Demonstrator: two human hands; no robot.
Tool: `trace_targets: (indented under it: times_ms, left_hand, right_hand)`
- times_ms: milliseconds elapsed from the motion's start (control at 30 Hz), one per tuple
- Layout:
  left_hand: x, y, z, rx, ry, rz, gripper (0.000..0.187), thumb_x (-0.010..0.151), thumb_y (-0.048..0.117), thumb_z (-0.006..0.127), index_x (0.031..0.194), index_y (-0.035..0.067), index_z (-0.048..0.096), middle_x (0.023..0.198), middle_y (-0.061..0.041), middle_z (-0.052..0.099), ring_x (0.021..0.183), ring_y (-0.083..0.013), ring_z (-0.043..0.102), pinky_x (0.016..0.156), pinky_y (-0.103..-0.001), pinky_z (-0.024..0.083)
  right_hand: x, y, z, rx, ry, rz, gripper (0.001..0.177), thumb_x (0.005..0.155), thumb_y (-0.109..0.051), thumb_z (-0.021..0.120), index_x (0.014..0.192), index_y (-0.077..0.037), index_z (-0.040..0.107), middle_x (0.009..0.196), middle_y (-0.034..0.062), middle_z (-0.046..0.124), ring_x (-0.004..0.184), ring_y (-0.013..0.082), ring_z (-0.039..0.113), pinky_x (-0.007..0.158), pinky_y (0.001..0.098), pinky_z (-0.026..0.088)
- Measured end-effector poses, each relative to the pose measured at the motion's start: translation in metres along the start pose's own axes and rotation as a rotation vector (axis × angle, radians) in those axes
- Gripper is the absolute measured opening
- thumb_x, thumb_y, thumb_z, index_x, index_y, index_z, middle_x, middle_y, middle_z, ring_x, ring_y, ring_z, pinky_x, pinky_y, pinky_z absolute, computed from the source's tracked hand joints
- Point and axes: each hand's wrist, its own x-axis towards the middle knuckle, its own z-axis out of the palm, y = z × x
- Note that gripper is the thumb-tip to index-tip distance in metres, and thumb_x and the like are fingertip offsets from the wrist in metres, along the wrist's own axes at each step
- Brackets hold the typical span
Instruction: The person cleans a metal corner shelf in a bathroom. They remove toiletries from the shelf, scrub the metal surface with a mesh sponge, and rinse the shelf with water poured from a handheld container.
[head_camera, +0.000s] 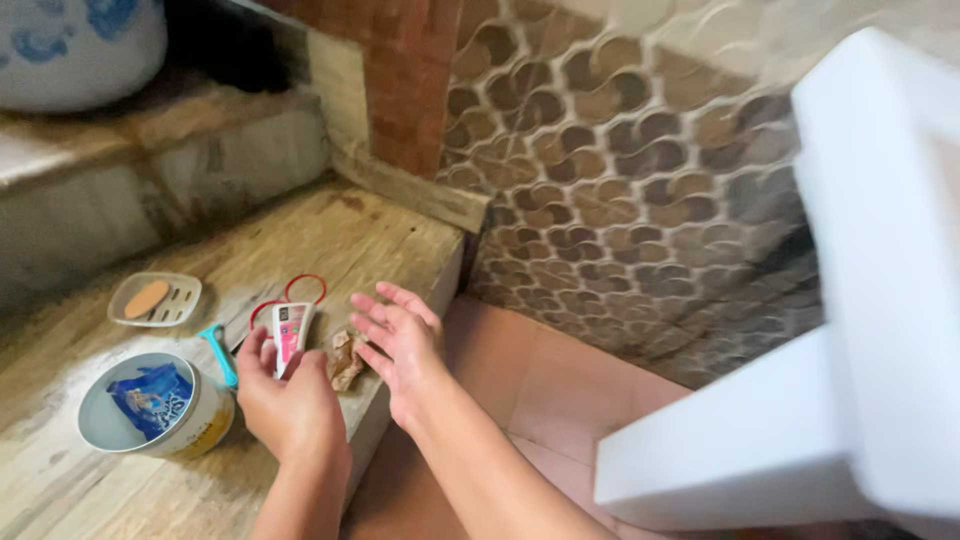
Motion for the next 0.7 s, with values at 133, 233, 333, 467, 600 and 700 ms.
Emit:
trace_targets:
  times_ms: [133,233,333,467,600,700]
  left_hand:
    - [-0.050,0.105,0.038,-0.677,-0.281,-0.328,0.048,0.086,-0.006,0.064,0.132,0.005,0.059,0.121,-0.009,0.066,0.105,-0.0194,0.071,0.084,-0.026,0.059]
    - [-0.115,0.174,0.070,-0.841,-0.499,-0.502,0.044,0.086,-0.005,0.062,0.128,0.007,0.059,0.118,-0.010,0.066,0.099,-0.0202,0.068,0.080,-0.030,0.059]
    - [-0.186,0.215,0.075,-0.828,-0.690,-0.598,0.039,0.092,0.004,0.060,0.131,0.004,0.061,0.114,-0.014,0.064,0.098,-0.0197,0.066,0.080,-0.031,0.056]
    - [-0.247,0.238,0.078,-0.852,-0.954,-0.779,0.036,0.091,0.004,0.058,0.127,0.004,0.059,0.118,-0.014,0.069,0.105,-0.0186,0.071,0.089,-0.028,0.059]
    - [-0.290,0.243,0.104,-0.904,-1.150,-1.052,0.031,0.092,-0.006,0.056,0.122,-0.004,0.056,0.119,-0.019,0.062,0.104,-0.0255,0.068,0.092,-0.034,0.060]
    - [-0.335,0.241,0.100,-0.820,-1.306,-0.760,0.027,0.090,-0.012,0.056,0.115,-0.005,0.058,0.113,-0.016,0.066,0.099,-0.0223,0.069,0.088,-0.031,0.058]
  right_hand:
    - [-0.057,-0.088,0.002,0.131,0.006,-0.155,0.051,0.091,-0.015,0.053,0.141,-0.012,0.050,0.136,0.0040,0.067,0.121,0.0175,0.062,0.100,0.0380,0.044]
    - [-0.099,-0.145,-0.026,0.340,-0.070,-0.400,0.055,0.091,-0.010,0.058,0.145,-0.006,0.048,0.138,0.0144,0.064,0.116,0.0238,0.062,0.103,0.0358,0.050]
    - [-0.160,-0.184,-0.070,0.335,0.106,-0.425,0.059,0.089,-0.013,0.061,0.147,-0.012,0.049,0.144,0.0125,0.061,0.111,0.0192,0.058,0.094,0.0303,0.049]
    - [-0.232,-0.208,-0.102,0.525,0.135,-0.575,0.060,0.087,-0.016,0.059,0.146,-0.011,0.048,0.141,0.0180,0.057,0.117,0.0256,0.063,0.106,0.0387,0.051]
    - [-0.264,-0.223,-0.117,0.582,0.135,-0.670,0.032,0.094,-0.024,0.063,0.122,-0.011,0.055,0.110,0.0097,0.065,0.100,0.0263,0.064,0.088,0.0381,0.053]
    - [-0.288,-0.237,-0.140,0.651,0.068,-0.759,0.018,0.101,-0.023,0.066,0.109,-0.010,0.056,0.089,0.0044,0.060,0.086,0.0194,0.058,0.080,0.0319,0.051]
